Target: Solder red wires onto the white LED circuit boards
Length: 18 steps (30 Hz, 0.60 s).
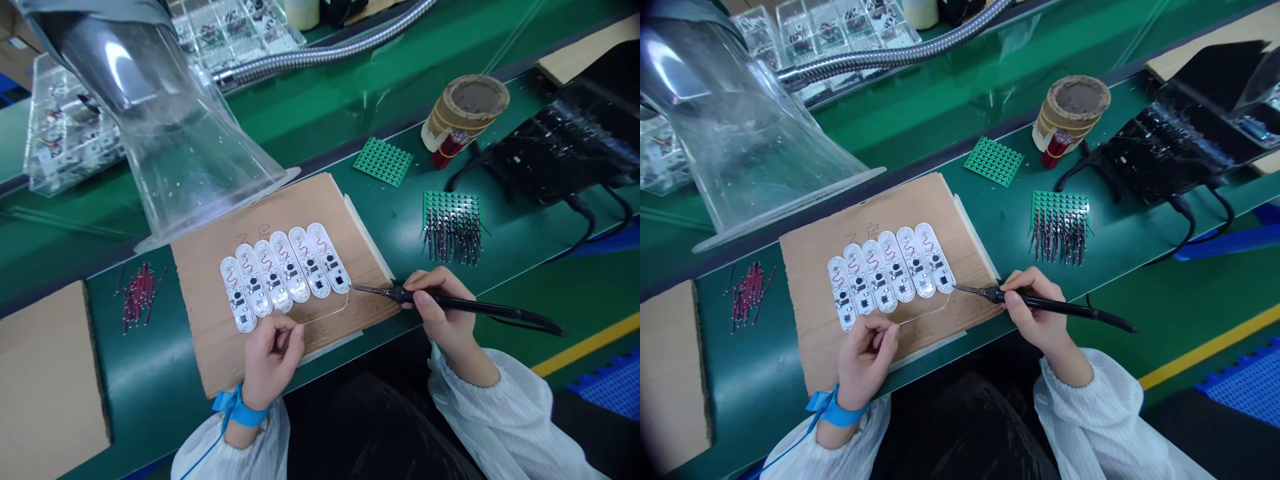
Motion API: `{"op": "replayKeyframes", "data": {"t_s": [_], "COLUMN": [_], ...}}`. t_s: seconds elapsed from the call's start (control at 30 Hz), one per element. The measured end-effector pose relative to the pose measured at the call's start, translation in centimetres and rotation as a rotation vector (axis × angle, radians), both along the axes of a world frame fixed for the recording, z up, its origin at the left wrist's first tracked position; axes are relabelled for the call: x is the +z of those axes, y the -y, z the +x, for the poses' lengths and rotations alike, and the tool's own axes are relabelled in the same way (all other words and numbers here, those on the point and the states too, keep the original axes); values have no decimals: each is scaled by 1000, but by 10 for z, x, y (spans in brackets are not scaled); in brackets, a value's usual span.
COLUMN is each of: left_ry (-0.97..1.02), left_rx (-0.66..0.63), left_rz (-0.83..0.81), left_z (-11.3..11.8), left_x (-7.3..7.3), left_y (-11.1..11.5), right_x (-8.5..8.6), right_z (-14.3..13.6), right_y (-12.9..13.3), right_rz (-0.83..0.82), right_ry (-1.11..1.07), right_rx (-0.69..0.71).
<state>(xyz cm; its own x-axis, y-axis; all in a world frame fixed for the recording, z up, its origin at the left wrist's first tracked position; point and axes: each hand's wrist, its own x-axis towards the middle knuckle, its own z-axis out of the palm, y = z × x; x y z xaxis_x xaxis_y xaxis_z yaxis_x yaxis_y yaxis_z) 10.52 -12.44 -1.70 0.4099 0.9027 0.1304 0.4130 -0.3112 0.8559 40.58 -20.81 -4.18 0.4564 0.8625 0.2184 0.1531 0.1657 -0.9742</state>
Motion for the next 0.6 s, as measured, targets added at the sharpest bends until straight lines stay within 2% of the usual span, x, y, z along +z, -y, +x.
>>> {"op": "replayKeyframes", "data": {"t_s": [0.37, 0.6], "left_ry": [-26, -47], "left_rx": [-1, -14], "left_rz": [0, 37], "left_z": [-2, -1], "left_x": [-3, -2], "left_y": [0, -1], "right_x": [0, 3], "right_z": [1, 1], "right_y": [0, -1], "right_rz": [29, -4], "right_ry": [-65, -34], "right_rx": [14, 80]}}
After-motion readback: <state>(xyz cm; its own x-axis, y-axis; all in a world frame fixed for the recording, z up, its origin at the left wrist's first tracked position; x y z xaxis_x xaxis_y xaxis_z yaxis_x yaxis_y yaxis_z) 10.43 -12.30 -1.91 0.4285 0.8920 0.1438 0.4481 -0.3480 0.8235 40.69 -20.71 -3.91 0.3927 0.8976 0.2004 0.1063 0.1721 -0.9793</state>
